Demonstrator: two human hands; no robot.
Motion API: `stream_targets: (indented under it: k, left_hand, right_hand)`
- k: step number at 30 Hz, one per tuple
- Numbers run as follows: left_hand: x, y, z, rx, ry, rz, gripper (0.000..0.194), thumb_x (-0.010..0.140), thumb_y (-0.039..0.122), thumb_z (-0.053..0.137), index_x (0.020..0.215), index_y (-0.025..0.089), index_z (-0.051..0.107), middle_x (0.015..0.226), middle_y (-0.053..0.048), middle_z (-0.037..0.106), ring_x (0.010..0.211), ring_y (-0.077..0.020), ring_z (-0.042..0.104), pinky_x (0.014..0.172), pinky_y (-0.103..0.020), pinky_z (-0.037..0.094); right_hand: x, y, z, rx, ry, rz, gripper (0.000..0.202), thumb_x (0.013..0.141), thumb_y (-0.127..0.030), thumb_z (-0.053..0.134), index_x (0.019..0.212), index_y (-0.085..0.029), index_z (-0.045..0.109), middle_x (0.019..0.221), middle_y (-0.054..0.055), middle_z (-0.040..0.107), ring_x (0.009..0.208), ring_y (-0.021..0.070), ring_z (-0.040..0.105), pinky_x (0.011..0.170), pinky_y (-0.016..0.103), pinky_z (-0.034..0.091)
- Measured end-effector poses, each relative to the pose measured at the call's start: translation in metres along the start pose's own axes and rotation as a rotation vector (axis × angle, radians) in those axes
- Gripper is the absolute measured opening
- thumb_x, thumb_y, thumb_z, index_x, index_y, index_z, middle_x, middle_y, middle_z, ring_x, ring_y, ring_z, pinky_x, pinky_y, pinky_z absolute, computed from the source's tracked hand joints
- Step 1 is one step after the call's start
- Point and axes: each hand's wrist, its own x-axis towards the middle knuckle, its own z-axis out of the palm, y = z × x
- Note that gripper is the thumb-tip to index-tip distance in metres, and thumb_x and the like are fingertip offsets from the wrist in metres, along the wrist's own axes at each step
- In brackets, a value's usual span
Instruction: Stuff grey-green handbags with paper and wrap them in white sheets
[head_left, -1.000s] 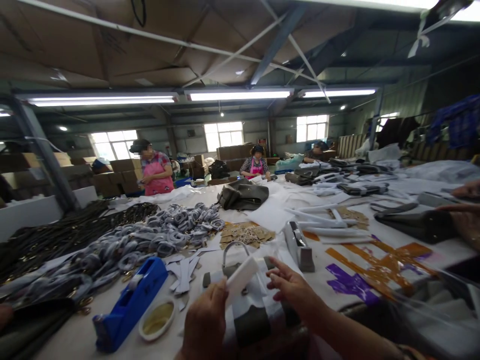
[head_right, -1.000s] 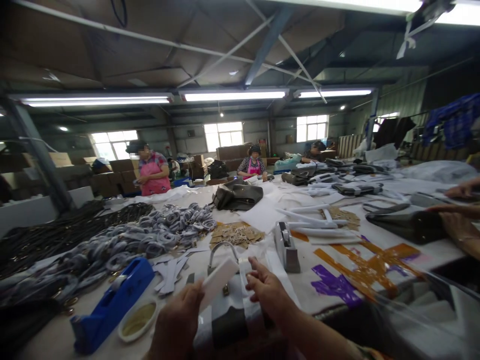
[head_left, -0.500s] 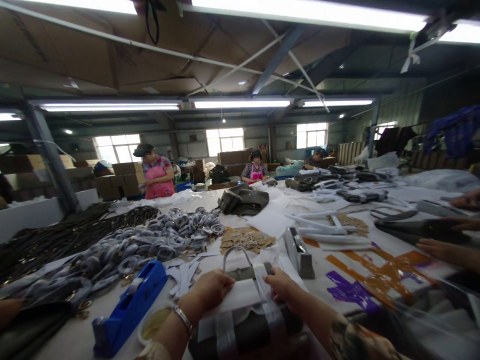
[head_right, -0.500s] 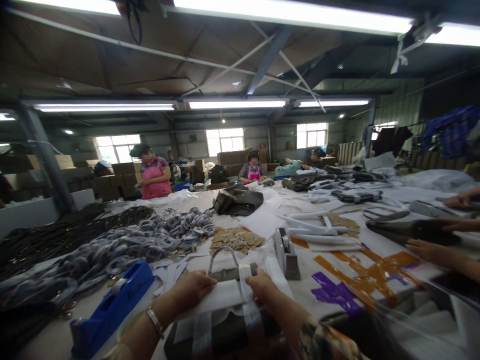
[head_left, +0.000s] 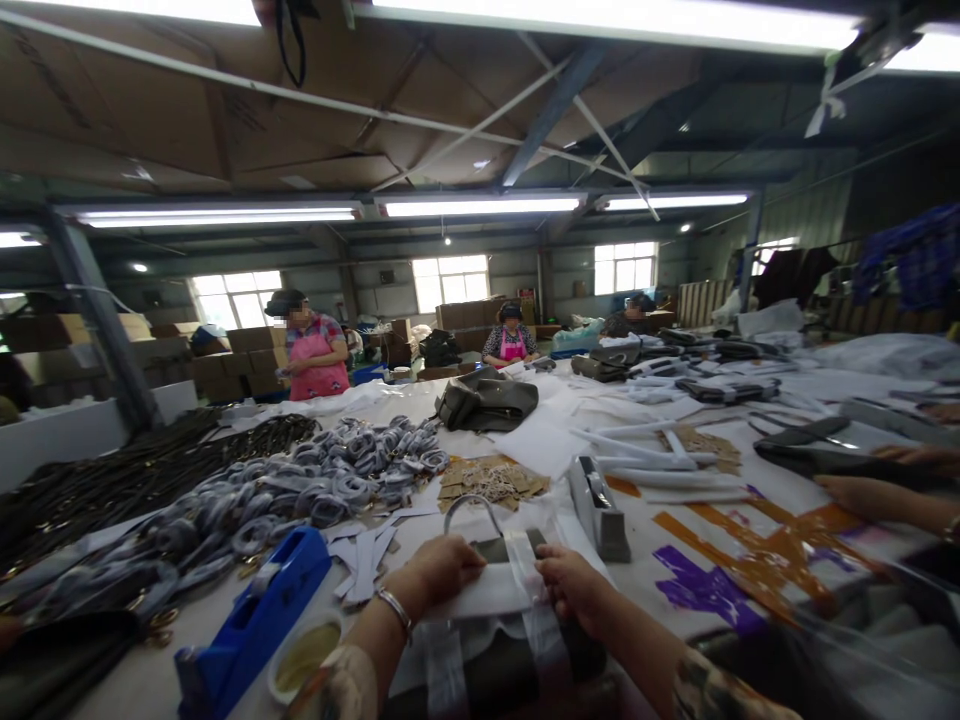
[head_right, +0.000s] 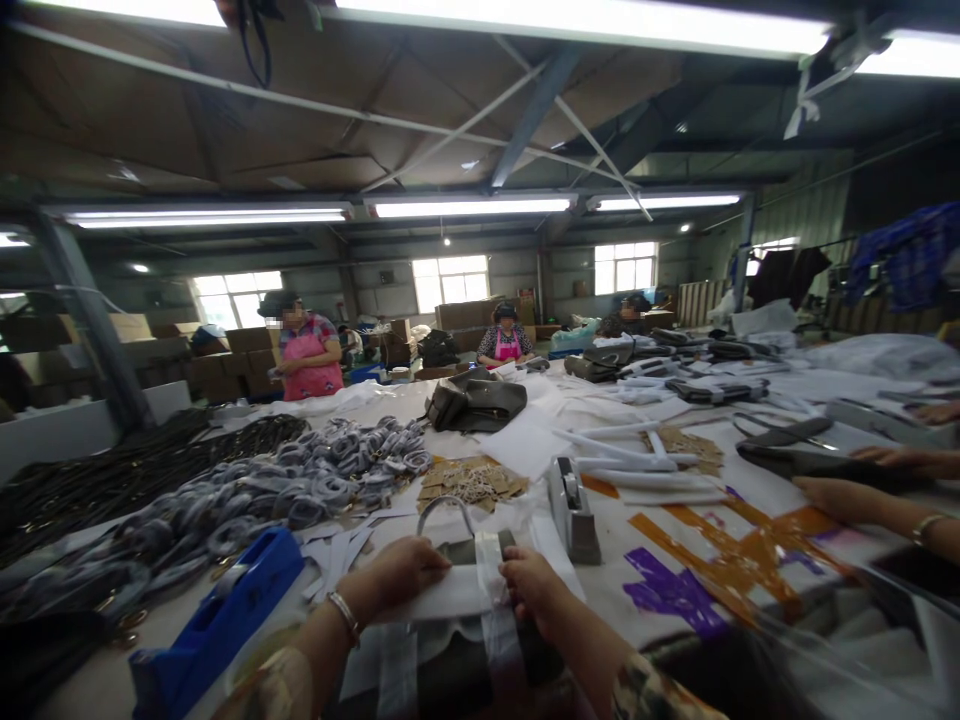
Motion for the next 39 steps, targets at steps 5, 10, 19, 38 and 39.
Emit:
stream_targets:
  k: [5, 10, 19, 38, 39]
  left_hand:
    - [0.005, -0.001, 0.030, -0.030, 0.159, -0.038, 0.028, 0.093, 0.035, 0.057, 0.108, 0.031, 0.079, 0.104, -0.005, 0.073, 0.092, -0.0202, 0.069, 0.084, -0.029, 0.050]
    - [0.004, -0.002, 0.048, -0.078, 0.277, -0.034, 0.027, 0.096, 0.030, 0.054, 0.106, 0.027, 0.079, 0.102, -0.005, 0.070, 0.094, -0.0166, 0.068, 0.088, -0.026, 0.050]
    - [0.018, 0.012, 0.062, -0.065, 0.397, -0.064, 0.024, 0.095, 0.017, 0.054, 0.094, 0.021, 0.078, 0.099, -0.007, 0.069, 0.093, -0.0160, 0.066, 0.088, -0.025, 0.048]
    - [-0.065, -0.023, 0.045, -0.103, 0.413, -0.323, 0.027, 0.094, 0.033, 0.057, 0.109, 0.019, 0.074, 0.113, -0.012, 0.070, 0.109, -0.0256, 0.065, 0.101, -0.037, 0.047]
    - [-0.074, -0.028, 0.046, -0.137, 0.423, -0.358, 0.029, 0.094, 0.031, 0.057, 0.112, 0.017, 0.074, 0.111, -0.013, 0.071, 0.108, -0.0253, 0.066, 0.100, -0.036, 0.048]
  right_hand:
    - [-0.007, 0.010, 0.000, 0.093, 0.094, -0.139, 0.047, 0.060, -0.029, 0.069, 0.105, -0.017, 0.060, 0.065, -0.001, 0.060, 0.044, 0.0106, 0.048, 0.036, 0.017, 0.018]
    - [-0.019, 0.015, -0.006, 0.195, 0.196, -0.298, 0.049, 0.053, -0.038, 0.069, 0.097, -0.018, 0.061, 0.091, 0.007, 0.068, 0.068, 0.0163, 0.061, 0.042, 0.020, 0.033]
    - [-0.015, 0.021, -0.011, 0.307, 0.219, -0.337, 0.045, 0.052, -0.038, 0.070, 0.091, -0.018, 0.063, 0.090, 0.007, 0.068, 0.071, 0.0160, 0.061, 0.050, 0.022, 0.041]
    - [-0.020, 0.022, -0.014, 0.129, 0.183, -0.398, 0.036, 0.059, -0.039, 0.068, 0.089, -0.019, 0.067, 0.087, 0.005, 0.068, 0.070, 0.0162, 0.059, 0.049, 0.024, 0.039]
    - [-0.021, 0.018, -0.011, 0.049, 0.178, -0.417, 0.036, 0.061, -0.040, 0.067, 0.090, -0.019, 0.068, 0.083, 0.004, 0.067, 0.069, 0.0169, 0.059, 0.049, 0.024, 0.039]
